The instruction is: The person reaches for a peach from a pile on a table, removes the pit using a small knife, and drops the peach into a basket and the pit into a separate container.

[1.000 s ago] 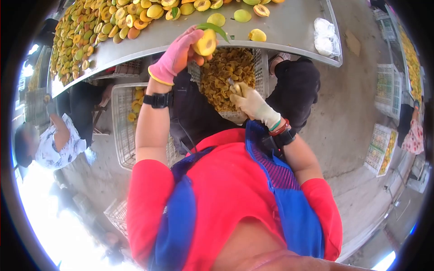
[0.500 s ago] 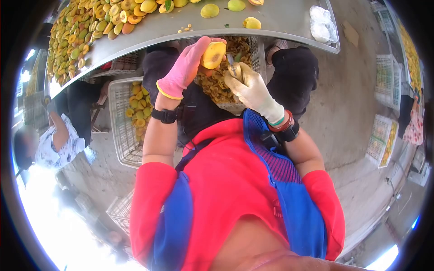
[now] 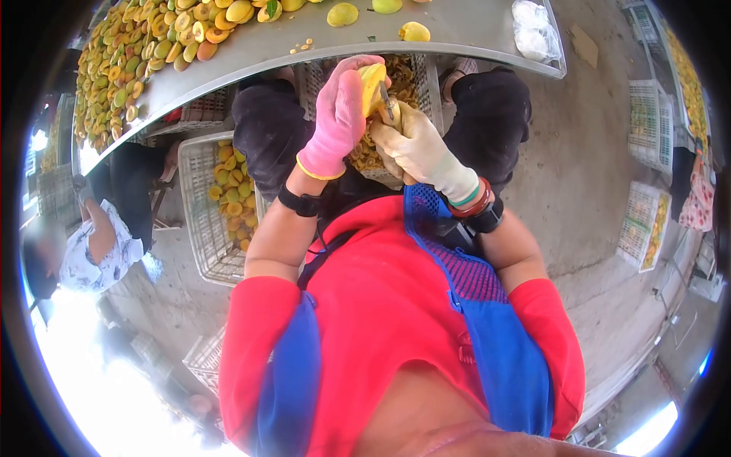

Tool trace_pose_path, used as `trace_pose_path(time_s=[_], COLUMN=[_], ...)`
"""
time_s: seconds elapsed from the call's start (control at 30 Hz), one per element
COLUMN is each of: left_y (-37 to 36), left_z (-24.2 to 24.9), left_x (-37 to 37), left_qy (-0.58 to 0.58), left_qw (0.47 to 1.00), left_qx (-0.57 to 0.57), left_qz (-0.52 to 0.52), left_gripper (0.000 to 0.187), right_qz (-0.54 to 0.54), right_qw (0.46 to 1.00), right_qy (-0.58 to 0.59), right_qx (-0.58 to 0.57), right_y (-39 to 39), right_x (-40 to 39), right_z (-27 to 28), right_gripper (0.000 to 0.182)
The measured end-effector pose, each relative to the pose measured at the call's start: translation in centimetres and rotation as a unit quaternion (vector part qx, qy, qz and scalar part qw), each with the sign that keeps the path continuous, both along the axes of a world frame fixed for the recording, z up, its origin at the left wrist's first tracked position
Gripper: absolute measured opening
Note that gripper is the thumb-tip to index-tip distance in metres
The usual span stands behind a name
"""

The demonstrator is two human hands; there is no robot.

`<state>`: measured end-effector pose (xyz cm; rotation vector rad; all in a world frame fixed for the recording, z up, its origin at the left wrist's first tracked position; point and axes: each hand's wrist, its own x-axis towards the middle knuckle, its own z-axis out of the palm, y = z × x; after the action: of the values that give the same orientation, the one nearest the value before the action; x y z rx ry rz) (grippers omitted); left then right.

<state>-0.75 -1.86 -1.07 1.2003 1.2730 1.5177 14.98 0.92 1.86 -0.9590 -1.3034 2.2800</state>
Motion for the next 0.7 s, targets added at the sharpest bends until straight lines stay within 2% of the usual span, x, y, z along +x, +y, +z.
trace_pose_path(time_s=[0.07,0.17,0.27,0.37,0.43,0.57,0.63,0.7], left_y=[-0.1,-0.1,-0.1,0.1,0.3,0.3,0.2,0.1], left_z=[0.1,0.2,-0.1,0.5,1.1,1.7,1.1,1.4], left_x=[0.0,0.3,0.6,0.9,1.2,1.6,1.6,1.3], left_qy=[-0.001,0.023,0.036,-0.004,-0.046,-0.003,0.005,0.018], left_qw=[1.0,0.999,0.997,0.998,0.997,0.996,0.993,0.994], left_qx=[0.006,0.035,0.067,0.052,0.045,0.07,0.103,0.096], left_qz=[-0.003,0.011,0.028,0.033,0.041,0.062,0.061,0.051], left_gripper=[0.064,0.064,0.063,0.063,0.065,0.074,0.08,0.076], right_qz=[0.032,0.046,0.051,0.048,-0.008,-0.069,-0.055,-0.04], right_qw=[0.997,0.999,0.999,0.998,0.999,0.993,0.994,0.996], right_qy=[0.024,-0.013,-0.002,0.02,0.049,0.09,0.089,0.08], right_qx=[-0.06,-0.001,0.005,-0.046,-0.019,-0.031,-0.006,0.018], right_y=[0.3,0.4,0.5,0.7,-0.1,-0.9,-0.8,-0.5], right_x=[0.6,0.6,0.5,0.6,0.0,-0.6,-0.3,-0.2], right_z=[0.9,0.5,1.0,1.1,0.8,1.3,1.4,1.5], right_gripper=[0.01,0.01,0.011,0.012,0.011,0.012,0.012,0.013])
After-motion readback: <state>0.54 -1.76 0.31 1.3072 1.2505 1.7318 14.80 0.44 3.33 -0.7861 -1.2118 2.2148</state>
